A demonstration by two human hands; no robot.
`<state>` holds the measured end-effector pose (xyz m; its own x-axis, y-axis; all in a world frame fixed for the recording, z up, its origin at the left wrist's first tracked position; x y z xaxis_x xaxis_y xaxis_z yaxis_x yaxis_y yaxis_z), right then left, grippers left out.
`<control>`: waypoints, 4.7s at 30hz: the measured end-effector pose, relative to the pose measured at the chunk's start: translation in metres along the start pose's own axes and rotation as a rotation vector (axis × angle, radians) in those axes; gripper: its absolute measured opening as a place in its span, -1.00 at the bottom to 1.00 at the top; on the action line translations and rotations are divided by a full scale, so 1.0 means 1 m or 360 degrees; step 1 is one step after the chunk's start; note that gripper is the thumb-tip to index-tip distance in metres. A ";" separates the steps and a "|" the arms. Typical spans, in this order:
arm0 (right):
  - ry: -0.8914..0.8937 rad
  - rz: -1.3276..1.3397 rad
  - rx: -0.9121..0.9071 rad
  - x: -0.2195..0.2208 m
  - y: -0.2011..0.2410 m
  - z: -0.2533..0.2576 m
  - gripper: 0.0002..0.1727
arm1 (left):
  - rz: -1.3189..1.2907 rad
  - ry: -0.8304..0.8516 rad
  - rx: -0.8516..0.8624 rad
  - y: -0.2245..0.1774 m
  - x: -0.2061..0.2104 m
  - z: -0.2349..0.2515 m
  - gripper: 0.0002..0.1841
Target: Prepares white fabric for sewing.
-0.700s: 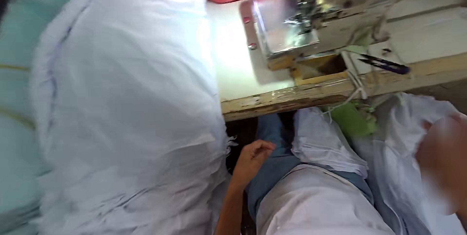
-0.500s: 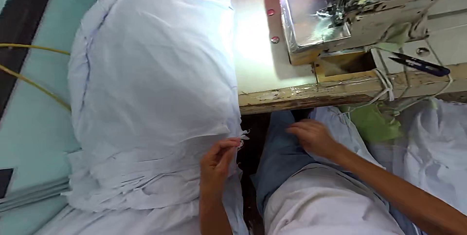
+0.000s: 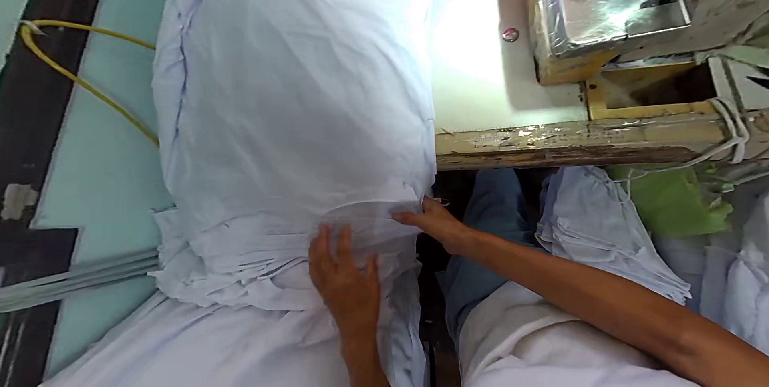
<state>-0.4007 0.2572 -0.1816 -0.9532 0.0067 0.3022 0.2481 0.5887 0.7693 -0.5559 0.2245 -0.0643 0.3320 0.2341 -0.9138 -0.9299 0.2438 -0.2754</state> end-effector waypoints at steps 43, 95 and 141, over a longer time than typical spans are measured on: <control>-0.0914 -0.0604 -0.0844 -0.220 0.007 -0.114 -0.51 | -0.0217 0.0873 0.1091 -0.218 0.060 0.028 -0.74; -0.1104 -0.0694 -0.0662 -0.236 -0.028 -0.091 -0.72 | -0.1490 0.0743 0.0312 -0.199 0.114 0.106 -0.84; -0.1376 -0.1479 -0.1764 -0.190 0.184 -0.223 -0.66 | -0.1533 0.0472 0.0696 -0.176 0.006 0.108 -0.74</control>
<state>-0.1349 0.1839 0.0284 -0.5510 0.6400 -0.5355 -0.7778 -0.1615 0.6074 -0.3730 0.2845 0.0107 0.7830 -0.4550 -0.4242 -0.1453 0.5293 -0.8359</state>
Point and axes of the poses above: each hand's wrist, its own z-axis towards the middle knuckle, its own x-axis out of the palm, y = z × x, the point moved 10 cm from there along z, towards the middle knuckle, and after that the axes turned 2 degrees about z, right-handed, at the moved point
